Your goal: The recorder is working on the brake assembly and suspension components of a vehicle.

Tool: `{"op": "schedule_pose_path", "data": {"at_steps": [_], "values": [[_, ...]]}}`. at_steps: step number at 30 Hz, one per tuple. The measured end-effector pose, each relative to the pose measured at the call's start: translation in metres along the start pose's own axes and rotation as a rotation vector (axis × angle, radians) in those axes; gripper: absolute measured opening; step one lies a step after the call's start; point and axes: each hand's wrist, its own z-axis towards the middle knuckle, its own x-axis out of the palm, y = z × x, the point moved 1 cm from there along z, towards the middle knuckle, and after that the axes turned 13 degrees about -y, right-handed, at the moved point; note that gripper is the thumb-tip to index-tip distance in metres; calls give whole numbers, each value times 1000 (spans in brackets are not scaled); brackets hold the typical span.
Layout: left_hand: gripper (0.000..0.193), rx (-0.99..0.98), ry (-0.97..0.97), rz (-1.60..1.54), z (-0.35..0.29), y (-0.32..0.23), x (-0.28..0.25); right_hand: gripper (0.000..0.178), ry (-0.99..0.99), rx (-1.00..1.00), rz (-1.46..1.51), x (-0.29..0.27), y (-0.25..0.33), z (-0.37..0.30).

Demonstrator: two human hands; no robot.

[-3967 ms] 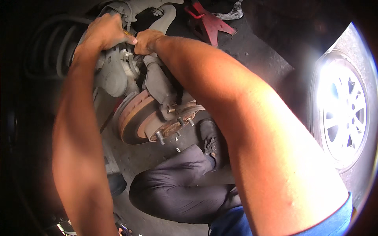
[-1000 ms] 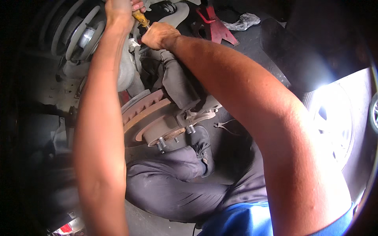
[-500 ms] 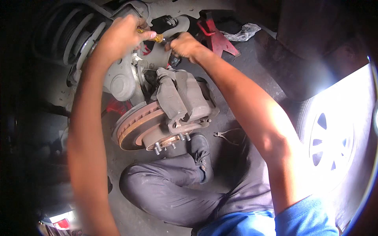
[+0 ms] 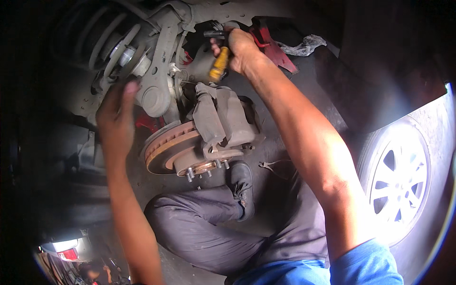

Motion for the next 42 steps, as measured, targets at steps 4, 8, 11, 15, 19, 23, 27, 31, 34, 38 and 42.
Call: {"op": "schedule_pose_path", "data": {"at_steps": [4,8,11,15,19,23,27,31,34,38,42], "values": [[39,-211,-203,-33,-18,43,-27,34,-15,-338,-512,-3,9,-16],[41,-269,-173,-47,-21,68,-25,58,82,-962,-867,6,-2,5],[42,-342,-135,-20,-22,69,-20,57,162,-877,-1013,10,-21,1],[42,-298,-77,31,-19,65,-14,49,269,-733,-1067,6,-35,13],[42,-306,-50,36,-18,65,-11,42,350,-477,-1032,-3,-49,18],[43,-289,-28,55,-15,61,-15,43,397,-482,-918,3,-64,17],[45,-294,-21,112,-21,55,-27,57,308,-497,-1051,11,-60,1],[42,-208,-71,34,-17,45,-10,47,-2,-465,-636,9,-19,19],[41,-9,-123,-13,-9,26,5,41,-148,-534,-366,25,-14,18],[54,307,89,49,26,-26,48,55,-164,-814,-240,42,10,47],[49,489,95,131,33,-41,89,19,-54,-194,213,60,9,33]]}}
